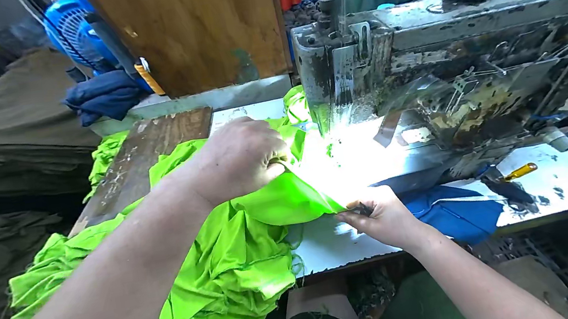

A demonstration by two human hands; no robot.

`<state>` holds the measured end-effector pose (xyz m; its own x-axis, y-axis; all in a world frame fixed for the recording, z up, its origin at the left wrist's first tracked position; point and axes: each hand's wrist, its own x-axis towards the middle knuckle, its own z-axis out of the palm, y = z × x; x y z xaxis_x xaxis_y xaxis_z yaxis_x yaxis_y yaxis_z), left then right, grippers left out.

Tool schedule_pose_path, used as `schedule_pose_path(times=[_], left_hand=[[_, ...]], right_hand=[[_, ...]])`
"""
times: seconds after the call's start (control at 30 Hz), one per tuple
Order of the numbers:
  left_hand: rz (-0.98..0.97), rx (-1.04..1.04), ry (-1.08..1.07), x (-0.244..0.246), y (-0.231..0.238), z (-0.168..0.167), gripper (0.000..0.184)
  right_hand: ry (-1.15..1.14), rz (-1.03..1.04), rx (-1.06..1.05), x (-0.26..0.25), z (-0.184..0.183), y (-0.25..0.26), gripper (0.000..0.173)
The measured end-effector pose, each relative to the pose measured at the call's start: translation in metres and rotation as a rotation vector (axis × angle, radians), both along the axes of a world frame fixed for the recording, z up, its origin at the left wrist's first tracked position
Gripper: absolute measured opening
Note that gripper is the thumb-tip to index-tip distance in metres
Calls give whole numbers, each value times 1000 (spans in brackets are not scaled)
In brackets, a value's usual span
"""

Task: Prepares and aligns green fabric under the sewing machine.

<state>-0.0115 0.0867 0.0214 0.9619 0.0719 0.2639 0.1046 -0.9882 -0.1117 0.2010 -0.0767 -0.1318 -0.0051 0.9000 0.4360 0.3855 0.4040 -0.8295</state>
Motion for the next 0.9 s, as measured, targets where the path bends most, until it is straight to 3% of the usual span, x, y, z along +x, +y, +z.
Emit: schedule_pose_path(times=[0.13, 0.2, 0.3, 0.4, 0.57, 0.67, 0.77, 0.9], left_hand=[[-49, -303, 14, 9, -25, -8, 5], [-77, -209, 50, 14, -30, -10, 8], [29, 50, 121, 17, -26, -4, 10], [56, 122, 86, 17, -7, -6, 10], [-20, -197, 56, 17, -10, -11, 14], [-5, -176, 84, 17, -19, -11, 16], [105, -277, 244, 19, -27, -5, 36], [145, -353, 380, 25, -35, -1, 20]], right_hand=[[17, 10, -4, 1, -2, -1, 14], [24, 15, -1, 1, -2, -2, 14], [22, 2, 18, 0, -1, -1, 13], [24, -7, -12, 0, 3, 0, 13], [43, 3, -3, -1, 0, -1, 12], [65, 13, 11, 0, -3, -1, 11], [34, 1, 29, 0, -5, -1, 11], [47, 15, 25, 0, -5, -3, 11]])
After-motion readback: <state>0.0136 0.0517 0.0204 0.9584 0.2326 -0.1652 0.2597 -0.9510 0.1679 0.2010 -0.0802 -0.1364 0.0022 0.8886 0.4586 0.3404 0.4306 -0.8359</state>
